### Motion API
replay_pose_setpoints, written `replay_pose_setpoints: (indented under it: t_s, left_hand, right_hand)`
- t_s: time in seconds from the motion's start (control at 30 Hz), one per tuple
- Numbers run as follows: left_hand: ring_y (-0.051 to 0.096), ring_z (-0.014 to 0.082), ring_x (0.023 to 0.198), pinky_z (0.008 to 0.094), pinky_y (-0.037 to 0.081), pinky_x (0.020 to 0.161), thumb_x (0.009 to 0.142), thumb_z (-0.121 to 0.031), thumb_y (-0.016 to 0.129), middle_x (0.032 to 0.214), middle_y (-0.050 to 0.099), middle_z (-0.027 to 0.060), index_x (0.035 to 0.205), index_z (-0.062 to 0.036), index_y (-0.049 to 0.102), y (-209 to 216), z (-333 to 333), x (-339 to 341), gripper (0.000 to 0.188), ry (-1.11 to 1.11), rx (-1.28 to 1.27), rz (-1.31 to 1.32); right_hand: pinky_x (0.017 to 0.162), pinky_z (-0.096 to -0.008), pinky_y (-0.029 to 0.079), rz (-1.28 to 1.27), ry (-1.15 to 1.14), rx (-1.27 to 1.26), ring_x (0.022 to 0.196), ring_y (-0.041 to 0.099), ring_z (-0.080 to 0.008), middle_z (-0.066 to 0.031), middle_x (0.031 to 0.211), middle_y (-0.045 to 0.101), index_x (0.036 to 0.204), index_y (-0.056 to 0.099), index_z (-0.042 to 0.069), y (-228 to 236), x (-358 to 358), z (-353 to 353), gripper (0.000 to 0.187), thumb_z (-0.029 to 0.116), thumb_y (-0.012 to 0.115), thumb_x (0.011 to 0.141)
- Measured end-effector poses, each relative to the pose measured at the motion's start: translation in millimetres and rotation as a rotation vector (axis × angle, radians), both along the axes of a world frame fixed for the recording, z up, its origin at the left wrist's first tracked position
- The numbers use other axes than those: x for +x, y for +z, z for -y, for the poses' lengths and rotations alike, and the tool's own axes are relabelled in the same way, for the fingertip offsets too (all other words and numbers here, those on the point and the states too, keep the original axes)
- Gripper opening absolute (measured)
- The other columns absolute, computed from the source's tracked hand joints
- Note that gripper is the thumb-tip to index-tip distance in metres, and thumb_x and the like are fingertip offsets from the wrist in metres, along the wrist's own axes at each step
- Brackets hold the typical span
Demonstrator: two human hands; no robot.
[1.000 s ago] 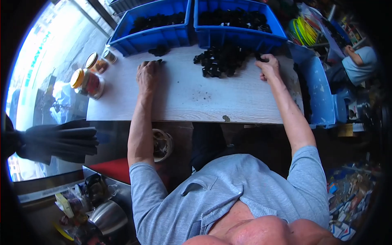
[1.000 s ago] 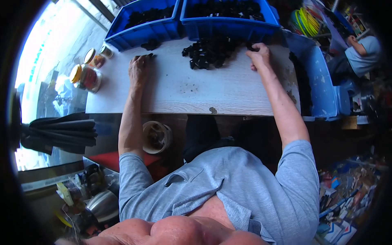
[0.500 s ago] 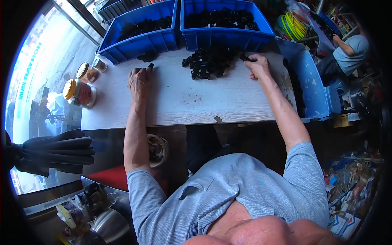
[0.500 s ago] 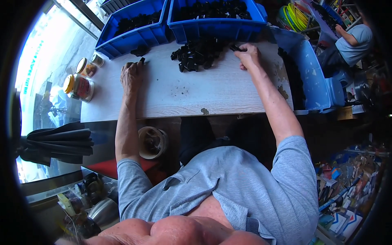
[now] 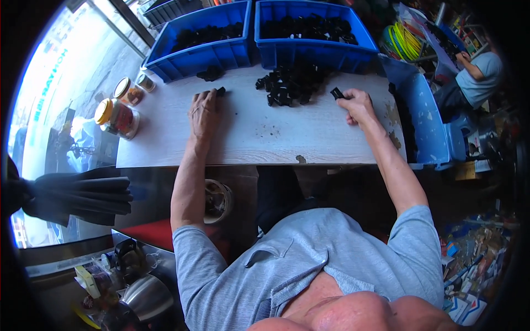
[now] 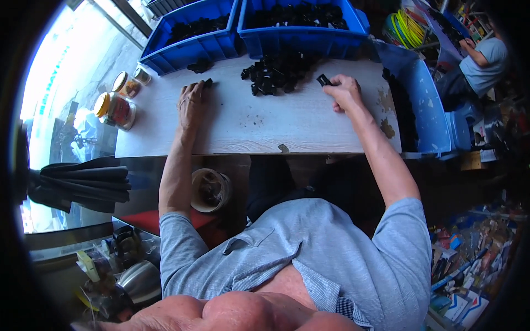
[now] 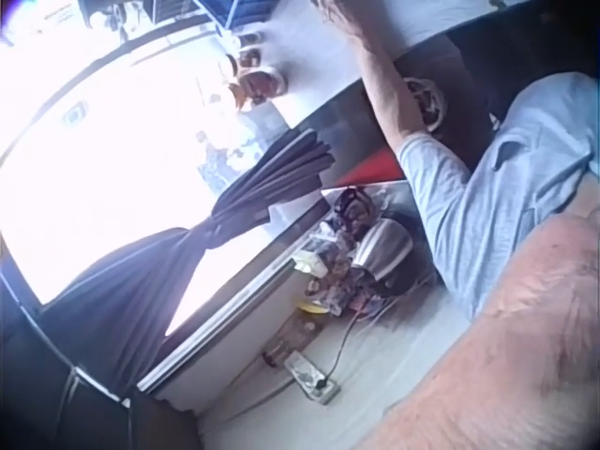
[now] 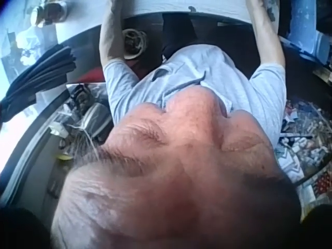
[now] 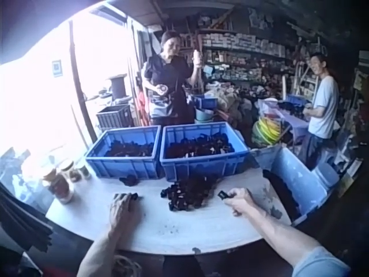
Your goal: Assemble small black plastic components by hand at a workstation.
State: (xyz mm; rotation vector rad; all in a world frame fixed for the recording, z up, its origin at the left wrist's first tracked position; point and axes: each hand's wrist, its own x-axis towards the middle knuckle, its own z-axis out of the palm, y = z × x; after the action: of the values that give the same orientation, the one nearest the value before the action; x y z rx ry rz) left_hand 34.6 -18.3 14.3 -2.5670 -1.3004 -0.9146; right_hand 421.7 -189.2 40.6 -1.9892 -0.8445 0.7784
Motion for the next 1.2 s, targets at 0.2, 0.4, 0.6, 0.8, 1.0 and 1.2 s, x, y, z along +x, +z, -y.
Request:
replay_pose_setpoints:
  t_s: [0.2, 0.4, 0.6, 0.8, 1.0, 1.2]
  left_hand:
    - [0.067, 0.0344, 0.090, 0.0419, 0.054, 0.080, 0.086, -0.005, 0.066, 0.100, 0.071, 0.0153, 0.108, -0.0049, 0.070, -4.3, 36.6, 24.0, 0.022, -0.130, -0.075, 0.248]
    - [0.069, 0.0305, 0.090, 0.0375, 0.056, 0.080, 0.084, -0.004, 0.069, 0.102, 0.072, 0.0120, 0.109, -0.0078, 0.073, 10.4, 112.8, 94.1, 0.025, -0.406, -0.134, 0.394]
    - [0.067, 0.0316, 0.092, 0.0379, 0.055, 0.080, 0.085, -0.003, 0.068, 0.108, 0.069, 0.0136, 0.111, -0.0057, 0.070, 12.7, 121.8, 138.3, 0.026, -0.514, -0.145, 0.301]
    - [0.066, 0.0319, 0.100, 0.0387, 0.055, 0.085, 0.085, -0.001, 0.065, 0.111, 0.068, 0.0149, 0.116, -0.0055, 0.069, 12.2, 120.5, 143.1, 0.032, -0.658, -0.195, 0.133]
    - [0.067, 0.0313, 0.101, 0.0383, 0.056, 0.086, 0.083, 0.000, 0.066, 0.114, 0.067, 0.0146, 0.119, -0.0062, 0.068, 10.0, 115.8, 143.1, 0.036, -0.708, -0.200, 0.153]
    - [0.066, 0.0329, 0.104, 0.0388, 0.054, 0.091, 0.086, -0.003, 0.060, 0.117, 0.066, 0.0157, 0.122, -0.0030, 0.066, 5.2, 117.0, 142.7, 0.037, -0.751, -0.182, 0.142]
  right_hand:
    - [0.035, -0.0271, 0.045, -0.072, 0.137, -0.088, 0.041, 0.053, -0.0116, -0.0065, 0.063, 0.060, 0.113, 0.065, 0.004, 7.4, -30.0, 18.1, 0.033, 0.014, 0.074, 0.082]
    - [0.039, -0.0279, 0.045, -0.091, 0.316, -0.150, 0.043, 0.053, -0.0122, -0.0047, 0.062, 0.058, 0.112, 0.065, 0.005, 20.7, -62.4, 26.4, 0.032, 0.013, 0.072, 0.081]
    - [0.041, -0.0275, 0.047, -0.037, 0.351, -0.147, 0.047, 0.055, -0.0125, -0.0042, 0.062, 0.058, 0.110, 0.066, 0.006, 22.1, -65.3, 21.5, 0.029, 0.010, 0.069, 0.081]
    - [0.042, -0.0268, 0.048, -0.024, 0.380, -0.119, 0.048, 0.057, -0.0128, -0.0039, 0.065, 0.061, 0.114, 0.067, 0.006, 15.1, -66.8, 22.2, 0.032, 0.007, 0.067, 0.082]
    - [0.041, -0.0253, 0.046, -0.039, 0.337, -0.061, 0.048, 0.057, -0.0102, -0.0022, 0.064, 0.060, 0.118, 0.065, 0.006, 16.3, -68.0, 28.6, 0.036, 0.002, 0.065, 0.082]
    - [0.039, -0.0240, 0.043, -0.051, 0.364, -0.039, 0.045, 0.053, -0.0088, 0.0005, 0.059, 0.055, 0.112, 0.065, 0.005, 13.3, -67.3, 28.3, 0.031, 0.002, 0.063, 0.082]
